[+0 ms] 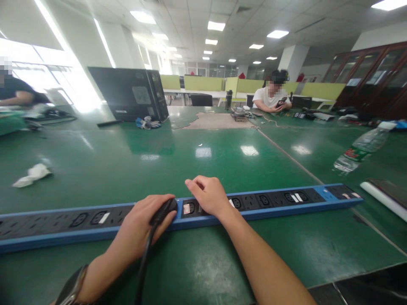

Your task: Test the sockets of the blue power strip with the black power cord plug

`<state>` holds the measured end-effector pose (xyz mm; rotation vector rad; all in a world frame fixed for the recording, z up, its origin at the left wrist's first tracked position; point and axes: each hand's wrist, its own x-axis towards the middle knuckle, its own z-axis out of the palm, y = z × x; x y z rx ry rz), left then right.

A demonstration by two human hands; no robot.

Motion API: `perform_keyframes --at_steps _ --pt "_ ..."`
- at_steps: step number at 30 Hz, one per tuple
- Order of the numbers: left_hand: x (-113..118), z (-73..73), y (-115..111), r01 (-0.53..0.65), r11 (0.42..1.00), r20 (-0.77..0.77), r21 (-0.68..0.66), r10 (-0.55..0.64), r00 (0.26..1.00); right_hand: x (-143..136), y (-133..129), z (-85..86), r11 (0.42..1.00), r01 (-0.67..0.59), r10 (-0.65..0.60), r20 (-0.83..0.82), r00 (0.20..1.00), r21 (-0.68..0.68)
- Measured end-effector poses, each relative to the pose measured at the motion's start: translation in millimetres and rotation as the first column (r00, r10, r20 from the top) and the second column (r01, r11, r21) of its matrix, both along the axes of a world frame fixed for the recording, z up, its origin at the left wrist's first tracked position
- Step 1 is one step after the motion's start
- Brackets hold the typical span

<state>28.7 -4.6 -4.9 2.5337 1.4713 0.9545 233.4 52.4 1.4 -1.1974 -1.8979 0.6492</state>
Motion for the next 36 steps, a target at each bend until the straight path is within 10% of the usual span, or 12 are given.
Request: perform_keyframes --at_steps 8,13,22,31,36 --pt "-33 15.4 13 0.191 0.948 0.025 -0.254 -0.191 0.981 -3 -8 3.8 0.992 -0.030 0.025 0.040 0.999 0.125" --pt "-35 32.6 58 -0.103 0.953 0.169 -0.285 0.156 0.973 -22 -26 8.8 0.880 -0.343 0.317 0.132 0.939 0.328" --pt "7 24.8 61 -0.306 0.898 -0.366 -0.317 0.182 0.913 -32 -30 2.6 0.891 -0.384 0.404 -0.035 0.914 0.241" --pt "8 12.5 58 -0.246 0.941 -0.442 -0.235 0.122 0.889 -42 -51 15.1 0.999 0.005 -0.015 0.303 0.953 0.033" --pt "9 12.6 58 -0.248 0.938 -0.431 -0.243 0.125 0.894 -24 -65 35.9 0.980 0.089 -0.121 -0.179 0.976 -0.177"
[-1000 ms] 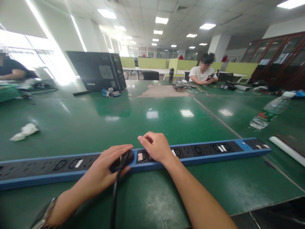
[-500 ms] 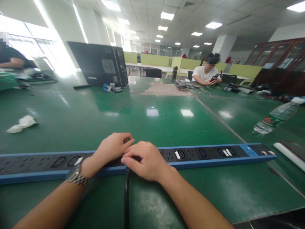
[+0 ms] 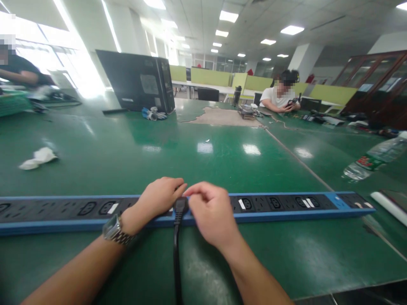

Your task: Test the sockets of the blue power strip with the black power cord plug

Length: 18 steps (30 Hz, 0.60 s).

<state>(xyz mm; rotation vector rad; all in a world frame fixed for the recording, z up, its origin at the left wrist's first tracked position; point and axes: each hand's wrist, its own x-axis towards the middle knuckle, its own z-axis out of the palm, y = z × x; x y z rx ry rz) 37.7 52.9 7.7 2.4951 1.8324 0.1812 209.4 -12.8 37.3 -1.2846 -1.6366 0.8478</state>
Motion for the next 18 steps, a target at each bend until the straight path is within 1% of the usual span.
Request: perform_keyframes --at_steps 1,2,3,4,5,6,7,8,9,10,11,12,13,14,15,16,18 --pt "0 0.2 0 -0.001 1.000 0.004 -0.003 0.001 1.000 7 -3 5.9 0.998 0.068 -0.067 -0.117 0.991 -0.003" --pt "0 0.5 0 0.001 1.000 0.008 -0.004 -0.001 1.000 13 -6 10.7 0.993 0.121 -0.121 -0.178 0.976 -0.011" --pt "0 0.8 0 0.003 1.000 0.013 -0.005 -0.003 1.000 16 -8 13.5 0.990 0.136 -0.139 -0.178 0.974 -0.030" --pt "0 1.2 0 0.006 1.000 0.017 -0.004 -0.006 1.000 16 -9 13.5 0.993 0.102 -0.110 -0.133 0.985 -0.064" --pt "0 1.6 0 0.008 1.000 0.022 -0.003 -0.008 1.000 13 -10 10.7 0.992 0.037 -0.047 -0.078 0.996 -0.122" --pt "0 1.9 0 0.008 1.000 0.027 -0.003 -0.008 1.000 7 -9 5.6 0.977 -0.051 0.042 -0.045 0.998 -0.207" --pt "0 2.4 0 0.006 1.000 0.031 -0.005 -0.005 1.000 -2 -7 -0.9 0.944 -0.136 0.125 -0.057 0.990 -0.299" --pt "-1 2.8 0 0.002 1.000 0.034 -0.008 -0.002 0.999 -12 -5 -7.3 0.899 -0.212 0.181 -0.115 0.977 -0.382" --pt "-1 3.2 -1 0.002 1.000 0.036 -0.011 -0.002 0.999 -21 -3 -12.4 0.856 -0.272 0.199 -0.205 0.958 -0.440" --pt "-2 3.5 -1 0.002 1.000 0.036 -0.013 -0.002 0.999 -28 -1 -15.2 0.829 -0.313 0.179 -0.309 0.934 -0.464" --pt "-2 3.6 -1 0.002 1.000 0.035 -0.012 -0.002 0.999 -33 1 -15.1 0.830 -0.324 0.125 -0.414 0.901 -0.453" --pt "-2 3.6 -1 0.001 1.000 0.033 -0.009 -0.001 0.999 -34 1 -12.1 0.859 -0.302 0.055 -0.511 0.858 -0.415" --pt "-2 3.3 -1 0.000 1.000 0.029 -0.005 0.001 1.000 -31 1 -7.0 0.899 -0.253 -0.011 -0.594 0.805 -0.358" --pt "-2 2.9 -2 -0.004 1.000 0.026 0.001 0.004 1.000 -24 -1 -0.7 0.935 -0.188 -0.058 -0.654 0.754 -0.299" --pt "-2 2.3 -2 -0.008 1.000 0.023 0.006 0.008 1.000 -15 -3 5.4 0.961 -0.111 -0.096 -0.681 0.726 -0.254" --pt "-1 1.6 -1 -0.011 1.000 0.022 0.009 0.011 1.000 -3 -5 10.2 0.972 -0.047 -0.125 -0.672 0.730 -0.231" --pt "-1 0.4 -1 -0.011 1.000 0.026 0.012 0.011 1.000 24 -9 12.6 0.966 0.018 -0.166 -0.560 0.811 -0.259"
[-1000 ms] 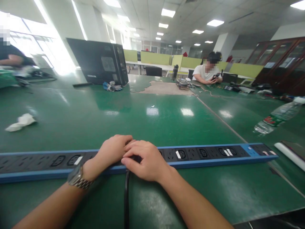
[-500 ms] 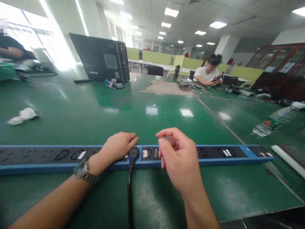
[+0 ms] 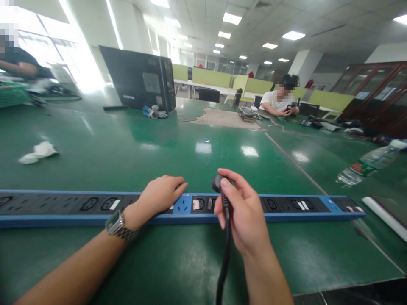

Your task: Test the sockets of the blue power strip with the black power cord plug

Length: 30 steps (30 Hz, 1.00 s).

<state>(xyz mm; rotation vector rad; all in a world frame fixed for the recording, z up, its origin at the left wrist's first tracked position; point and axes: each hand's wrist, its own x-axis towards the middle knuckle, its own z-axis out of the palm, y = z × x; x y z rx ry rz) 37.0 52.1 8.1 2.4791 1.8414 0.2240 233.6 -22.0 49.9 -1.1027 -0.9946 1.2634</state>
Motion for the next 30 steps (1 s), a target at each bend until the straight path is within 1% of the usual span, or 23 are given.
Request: perform_keyframes --at_steps 2,4,7,9,12,14,18,22,25,28,30 --pt "0 -0.7 1 0.003 1.000 0.010 -0.001 -0.003 1.000 25 -3 -7.6 0.995 -0.011 0.029 0.168 0.985 -0.104" --pt "1 -0.7 1 0.006 1.000 0.021 -0.004 -0.006 1.000 43 -4 -20.2 0.982 -0.002 0.054 0.268 0.962 -0.189" --pt "1 -0.2 1 0.004 1.000 0.036 -0.011 -0.004 0.999 57 -5 -34.8 0.975 0.018 0.055 0.317 0.947 -0.221" --pt "0 -0.1 1 0.001 1.000 0.040 -0.013 0.000 0.999 60 -5 -38.3 0.976 0.042 0.035 0.346 0.938 -0.214" --pt "0 -0.6 2 0.014 1.000 0.025 -0.003 -0.013 1.000 59 -5 -38.4 0.978 0.119 -0.033 0.441 0.897 -0.169" --pt "0 -1.0 2 0.025 1.000 0.014 0.006 -0.025 1.000 58 -3 -37.5 0.983 0.131 -0.048 0.507 0.860 -0.129" --pt "0 -0.7 1 0.026 1.000 0.007 0.005 -0.026 1.000 56 5 -36.3 0.992 0.093 -0.028 0.574 0.819 -0.086" --pt "0 0.2 1 0.027 1.000 0.008 0.000 -0.027 1.000 52 9 -41.8 0.991 0.015 0.068 0.583 0.809 -0.137" --pt "0 0.3 1 0.030 1.000 0.003 0.000 -0.030 1.000 53 9 -45.8 0.992 0.030 0.055 0.624 0.780 -0.125" --pt "1 0.1 1 0.028 1.000 -0.005 0.007 -0.028 1.000 60 6 -37.8 0.994 0.021 0.062 0.725 0.686 -0.105" --pt "1 0.0 1 0.027 1.000 -0.010 0.006 -0.027 1.000 66 3 -26.8 0.996 0.060 0.015 0.764 0.645 -0.071"
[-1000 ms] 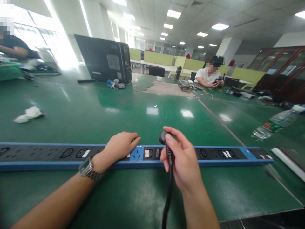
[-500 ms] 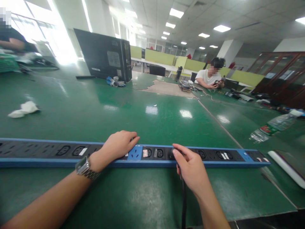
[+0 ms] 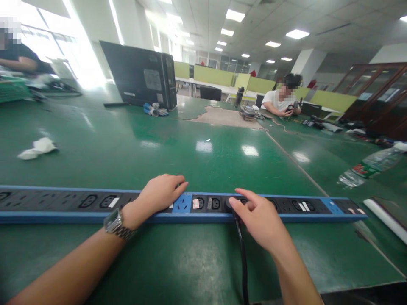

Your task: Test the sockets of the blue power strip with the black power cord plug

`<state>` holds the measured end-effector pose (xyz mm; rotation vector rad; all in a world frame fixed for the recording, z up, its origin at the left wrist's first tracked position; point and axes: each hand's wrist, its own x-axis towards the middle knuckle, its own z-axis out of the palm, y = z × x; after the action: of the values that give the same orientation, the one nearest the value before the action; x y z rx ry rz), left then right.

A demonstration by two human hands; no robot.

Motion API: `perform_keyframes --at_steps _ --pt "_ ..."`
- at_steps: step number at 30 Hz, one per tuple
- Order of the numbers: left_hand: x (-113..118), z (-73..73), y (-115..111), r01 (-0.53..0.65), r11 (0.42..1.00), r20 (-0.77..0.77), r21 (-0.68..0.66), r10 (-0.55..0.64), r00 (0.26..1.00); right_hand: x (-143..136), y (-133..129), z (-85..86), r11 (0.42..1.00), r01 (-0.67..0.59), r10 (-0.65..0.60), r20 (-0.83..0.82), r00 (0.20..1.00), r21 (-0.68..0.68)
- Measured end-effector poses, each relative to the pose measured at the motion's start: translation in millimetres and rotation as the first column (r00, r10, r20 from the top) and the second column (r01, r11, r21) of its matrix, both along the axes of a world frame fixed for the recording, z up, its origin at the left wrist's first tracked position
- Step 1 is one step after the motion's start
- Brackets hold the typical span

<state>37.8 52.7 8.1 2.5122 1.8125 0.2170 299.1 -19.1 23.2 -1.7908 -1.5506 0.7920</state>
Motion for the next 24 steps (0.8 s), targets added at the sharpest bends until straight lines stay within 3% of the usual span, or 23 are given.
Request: perform_keyframes --at_steps 4,8,10,12,14,16,19,22,24 --pt "0 0.1 1 0.000 1.000 -0.013 -0.013 0.000 1.000 -2 -6 11.5 0.980 0.167 -0.162 -0.061 0.985 0.104" --pt "-1 1.3 1 0.001 1.000 -0.018 -0.011 -0.002 1.000 -8 -10 3.4 0.999 0.053 -0.049 -0.280 0.959 0.006" --pt "0 2.3 1 0.003 1.000 -0.027 -0.019 -0.004 1.000 -5 -11 1.7 0.995 0.088 -0.062 -0.374 0.925 0.052" --pt "0 3.2 0 0.004 1.000 -0.034 -0.025 -0.005 0.999 -4 -12 1.7 0.989 0.131 -0.096 -0.359 0.928 0.075" --pt "0 3.8 0 0.002 1.000 -0.036 -0.023 -0.003 0.999 -7 -11 0.5 0.997 0.074 -0.071 -0.309 0.948 -0.002" --pt "0 3.9 0 0.001 1.000 -0.038 -0.022 -0.002 0.999 -12 -10 -1.2 0.991 -0.052 0.004 -0.367 0.930 -0.121" --pt "0 3.1 0 0.006 1.000 -0.040 -0.024 -0.007 0.999 -9 -14 5.0 0.985 -0.140 0.047 -0.616 0.786 -0.103" --pt "-1 2.2 0 0.010 1.000 -0.031 -0.012 -0.010 0.999 20 -23 23.9 0.991 0.084 0.024 -0.750 0.661 0.107" --pt "-1 1.9 0 0.011 1.000 -0.028 -0.007 -0.012 1.000 50 -26 32.8 0.953 0.254 -0.063 -0.707 0.704 0.168"
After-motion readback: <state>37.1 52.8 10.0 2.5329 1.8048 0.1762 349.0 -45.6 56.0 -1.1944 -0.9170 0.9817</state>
